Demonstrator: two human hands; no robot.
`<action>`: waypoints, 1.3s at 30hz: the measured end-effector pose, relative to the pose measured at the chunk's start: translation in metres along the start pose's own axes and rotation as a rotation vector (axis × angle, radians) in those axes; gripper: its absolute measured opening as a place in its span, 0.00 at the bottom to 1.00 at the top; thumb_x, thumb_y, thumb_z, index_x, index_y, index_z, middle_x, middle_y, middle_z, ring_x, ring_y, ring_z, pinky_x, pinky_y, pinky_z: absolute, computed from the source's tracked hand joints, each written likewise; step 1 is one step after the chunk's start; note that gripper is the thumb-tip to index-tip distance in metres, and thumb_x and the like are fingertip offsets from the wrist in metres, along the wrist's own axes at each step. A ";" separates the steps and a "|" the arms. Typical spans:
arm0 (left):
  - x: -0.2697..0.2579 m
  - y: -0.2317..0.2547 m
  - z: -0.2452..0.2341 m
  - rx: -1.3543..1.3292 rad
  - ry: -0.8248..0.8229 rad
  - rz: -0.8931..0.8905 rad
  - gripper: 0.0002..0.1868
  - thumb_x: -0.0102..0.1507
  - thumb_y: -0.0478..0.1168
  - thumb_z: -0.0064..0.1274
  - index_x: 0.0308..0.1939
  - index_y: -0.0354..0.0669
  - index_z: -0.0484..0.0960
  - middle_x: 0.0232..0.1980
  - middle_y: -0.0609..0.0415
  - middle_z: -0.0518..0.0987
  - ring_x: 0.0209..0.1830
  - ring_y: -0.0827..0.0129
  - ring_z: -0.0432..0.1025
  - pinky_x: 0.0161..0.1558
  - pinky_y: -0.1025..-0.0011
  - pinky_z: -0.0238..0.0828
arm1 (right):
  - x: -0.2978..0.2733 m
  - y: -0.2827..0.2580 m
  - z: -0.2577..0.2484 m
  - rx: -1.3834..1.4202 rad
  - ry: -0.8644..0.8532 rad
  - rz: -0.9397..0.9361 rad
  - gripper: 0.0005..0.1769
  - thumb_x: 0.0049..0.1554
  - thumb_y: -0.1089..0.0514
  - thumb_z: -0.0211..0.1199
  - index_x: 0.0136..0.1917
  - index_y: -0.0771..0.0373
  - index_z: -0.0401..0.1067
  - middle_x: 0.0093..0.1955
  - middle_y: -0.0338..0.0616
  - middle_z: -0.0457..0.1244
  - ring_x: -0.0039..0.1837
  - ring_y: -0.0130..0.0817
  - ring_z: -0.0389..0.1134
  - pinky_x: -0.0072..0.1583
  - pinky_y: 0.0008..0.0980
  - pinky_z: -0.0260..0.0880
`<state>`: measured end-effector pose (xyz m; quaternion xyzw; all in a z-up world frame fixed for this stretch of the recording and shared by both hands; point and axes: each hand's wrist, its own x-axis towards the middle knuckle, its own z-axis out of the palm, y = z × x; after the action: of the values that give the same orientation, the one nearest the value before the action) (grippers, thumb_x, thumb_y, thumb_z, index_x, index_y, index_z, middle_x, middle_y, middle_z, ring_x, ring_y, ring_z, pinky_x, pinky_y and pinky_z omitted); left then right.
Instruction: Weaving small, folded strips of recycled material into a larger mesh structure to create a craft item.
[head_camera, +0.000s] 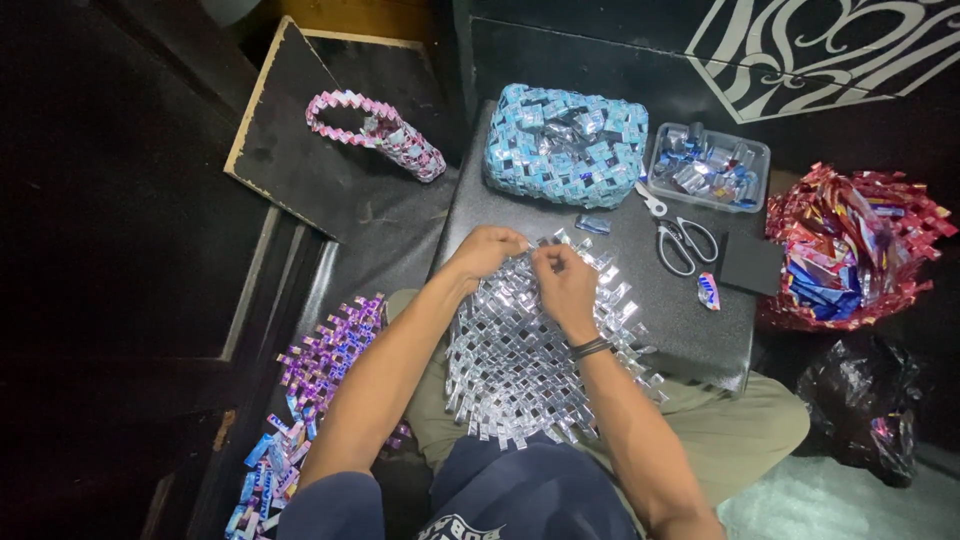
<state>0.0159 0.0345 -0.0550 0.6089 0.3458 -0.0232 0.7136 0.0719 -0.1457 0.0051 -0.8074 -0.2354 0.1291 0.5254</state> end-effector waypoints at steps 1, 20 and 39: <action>-0.004 0.002 0.001 0.006 0.011 0.015 0.12 0.63 0.38 0.59 0.48 0.35 0.86 0.40 0.46 0.81 0.43 0.63 0.77 0.45 0.64 0.80 | -0.001 0.002 0.001 0.006 -0.012 0.013 0.04 0.59 0.59 0.67 0.44 0.60 0.80 0.34 0.43 0.71 0.38 0.38 0.71 0.43 0.35 0.68; -0.058 0.042 0.011 0.221 0.087 0.153 0.12 0.59 0.40 0.65 0.46 0.46 0.88 0.45 0.49 0.83 0.51 0.60 0.75 0.53 0.62 0.71 | 0.009 -0.007 -0.012 -0.012 -0.096 0.045 0.06 0.58 0.55 0.72 0.46 0.58 0.81 0.35 0.41 0.71 0.40 0.36 0.72 0.46 0.36 0.71; -0.064 0.044 0.008 0.392 0.101 0.193 0.15 0.57 0.46 0.65 0.49 0.60 0.86 0.46 0.58 0.86 0.53 0.63 0.78 0.54 0.64 0.70 | 0.024 -0.023 -0.026 -0.101 -0.220 -0.076 0.11 0.56 0.58 0.71 0.53 0.58 0.78 0.41 0.44 0.73 0.47 0.42 0.75 0.52 0.40 0.72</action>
<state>-0.0089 0.0141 0.0159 0.7667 0.3101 0.0089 0.5621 0.0991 -0.1459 0.0382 -0.8044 -0.3281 0.1849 0.4595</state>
